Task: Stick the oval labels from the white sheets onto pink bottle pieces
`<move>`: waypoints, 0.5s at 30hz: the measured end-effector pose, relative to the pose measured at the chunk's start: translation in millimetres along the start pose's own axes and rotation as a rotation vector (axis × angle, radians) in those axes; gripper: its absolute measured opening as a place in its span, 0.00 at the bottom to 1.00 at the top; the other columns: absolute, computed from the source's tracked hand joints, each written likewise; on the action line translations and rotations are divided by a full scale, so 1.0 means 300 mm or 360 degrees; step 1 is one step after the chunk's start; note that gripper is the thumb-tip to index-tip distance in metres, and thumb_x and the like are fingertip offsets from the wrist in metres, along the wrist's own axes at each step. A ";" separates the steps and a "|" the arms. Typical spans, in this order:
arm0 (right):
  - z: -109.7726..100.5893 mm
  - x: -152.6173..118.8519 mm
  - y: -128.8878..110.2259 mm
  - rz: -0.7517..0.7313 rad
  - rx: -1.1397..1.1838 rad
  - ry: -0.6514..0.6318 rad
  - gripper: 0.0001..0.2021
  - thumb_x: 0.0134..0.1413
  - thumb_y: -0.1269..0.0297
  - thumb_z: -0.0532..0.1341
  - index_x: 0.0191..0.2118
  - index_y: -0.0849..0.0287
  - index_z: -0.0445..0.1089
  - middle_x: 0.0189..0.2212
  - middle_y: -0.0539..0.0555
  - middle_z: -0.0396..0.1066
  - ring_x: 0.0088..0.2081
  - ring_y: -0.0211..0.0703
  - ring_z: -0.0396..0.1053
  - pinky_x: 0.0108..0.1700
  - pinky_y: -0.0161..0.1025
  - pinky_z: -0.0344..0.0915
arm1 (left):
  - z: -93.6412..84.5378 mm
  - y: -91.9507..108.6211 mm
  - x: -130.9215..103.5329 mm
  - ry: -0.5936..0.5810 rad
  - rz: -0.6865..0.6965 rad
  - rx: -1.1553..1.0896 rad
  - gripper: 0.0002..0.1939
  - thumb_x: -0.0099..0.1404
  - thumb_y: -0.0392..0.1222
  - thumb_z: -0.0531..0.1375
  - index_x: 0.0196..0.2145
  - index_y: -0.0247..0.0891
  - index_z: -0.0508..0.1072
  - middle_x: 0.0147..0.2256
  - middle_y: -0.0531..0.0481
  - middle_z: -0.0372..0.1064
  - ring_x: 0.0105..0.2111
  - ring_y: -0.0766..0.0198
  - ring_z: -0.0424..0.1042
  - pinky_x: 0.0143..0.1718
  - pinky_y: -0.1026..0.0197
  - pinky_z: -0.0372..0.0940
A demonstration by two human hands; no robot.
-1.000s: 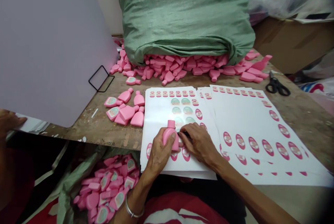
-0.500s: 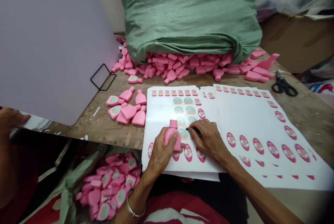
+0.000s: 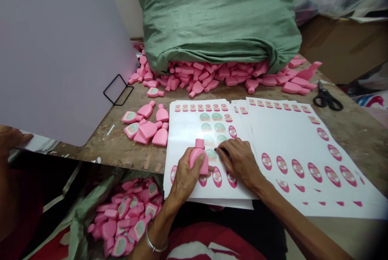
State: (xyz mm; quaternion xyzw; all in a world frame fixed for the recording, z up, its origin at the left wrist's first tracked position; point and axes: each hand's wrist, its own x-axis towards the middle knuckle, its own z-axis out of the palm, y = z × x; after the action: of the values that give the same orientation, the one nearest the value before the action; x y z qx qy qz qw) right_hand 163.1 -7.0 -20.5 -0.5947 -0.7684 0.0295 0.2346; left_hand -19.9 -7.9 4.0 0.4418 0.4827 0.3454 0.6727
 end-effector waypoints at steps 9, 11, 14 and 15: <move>0.003 0.008 0.002 0.0053 0.0343 0.0074 0.05 0.59 0.63 0.56 0.33 0.56 0.65 0.28 0.51 0.70 0.32 0.43 0.64 0.37 0.41 0.54 | 0.003 0.011 -0.002 -0.0010 -0.0006 -0.0033 0.21 0.62 0.54 0.57 0.46 0.34 0.64 0.34 0.44 0.72 0.32 0.55 0.77 0.28 0.61 0.72; 0.003 0.006 -0.001 0.0051 0.0167 0.0103 0.06 0.59 0.63 0.55 0.33 0.57 0.66 0.28 0.53 0.69 0.32 0.44 0.64 0.37 0.42 0.53 | 0.003 0.009 -0.001 -0.0020 -0.0004 -0.0042 0.22 0.62 0.54 0.56 0.46 0.34 0.64 0.33 0.44 0.72 0.32 0.55 0.77 0.29 0.60 0.72; 0.008 0.006 -0.004 0.0025 0.0071 0.0056 0.07 0.59 0.61 0.56 0.32 0.57 0.66 0.27 0.53 0.69 0.32 0.44 0.63 0.37 0.42 0.52 | 0.002 0.005 -0.001 -0.0022 0.0003 -0.0044 0.23 0.62 0.54 0.56 0.47 0.34 0.64 0.32 0.44 0.73 0.32 0.54 0.77 0.29 0.60 0.72; 0.011 0.007 -0.004 0.0026 0.0094 0.0045 0.07 0.58 0.61 0.57 0.32 0.57 0.65 0.28 0.53 0.69 0.32 0.44 0.63 0.37 0.42 0.52 | 0.001 0.004 -0.001 -0.0020 0.0007 -0.0045 0.23 0.62 0.55 0.56 0.47 0.34 0.65 0.32 0.44 0.73 0.32 0.54 0.77 0.29 0.60 0.72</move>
State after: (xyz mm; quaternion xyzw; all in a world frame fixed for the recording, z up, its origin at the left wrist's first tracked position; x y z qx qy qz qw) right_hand 160.3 -4.8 -22.3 -0.5940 -0.7590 0.0456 0.2627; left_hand -19.6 -7.7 5.1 0.4353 0.4727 0.3509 0.6811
